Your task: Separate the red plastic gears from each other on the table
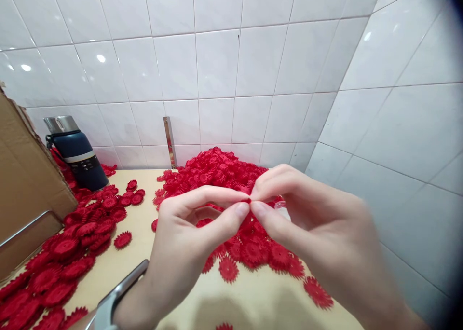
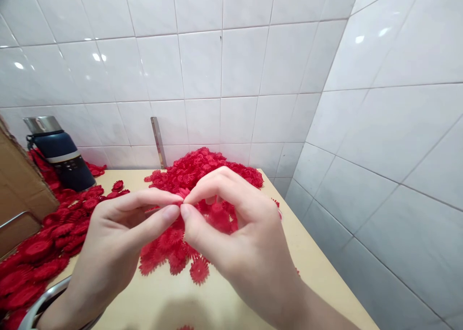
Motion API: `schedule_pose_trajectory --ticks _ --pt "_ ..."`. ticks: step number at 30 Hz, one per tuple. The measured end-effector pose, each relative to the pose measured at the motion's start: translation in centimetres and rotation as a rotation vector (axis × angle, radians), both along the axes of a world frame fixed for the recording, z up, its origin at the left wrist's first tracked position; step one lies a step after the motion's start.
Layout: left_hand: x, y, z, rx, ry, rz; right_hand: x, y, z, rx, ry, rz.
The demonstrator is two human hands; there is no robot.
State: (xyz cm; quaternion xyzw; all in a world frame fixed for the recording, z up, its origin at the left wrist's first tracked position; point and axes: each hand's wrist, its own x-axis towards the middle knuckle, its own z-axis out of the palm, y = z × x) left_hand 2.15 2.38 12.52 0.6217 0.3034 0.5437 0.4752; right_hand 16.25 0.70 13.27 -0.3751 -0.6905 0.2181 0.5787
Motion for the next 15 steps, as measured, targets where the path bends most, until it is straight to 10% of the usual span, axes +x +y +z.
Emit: schedule_pose_trajectory --ticks 15 --pt "-0.04 -0.25 0.32 -0.083 -0.049 -0.047 -0.50 -0.52 -0.24 0.207 -0.088 -0.134"
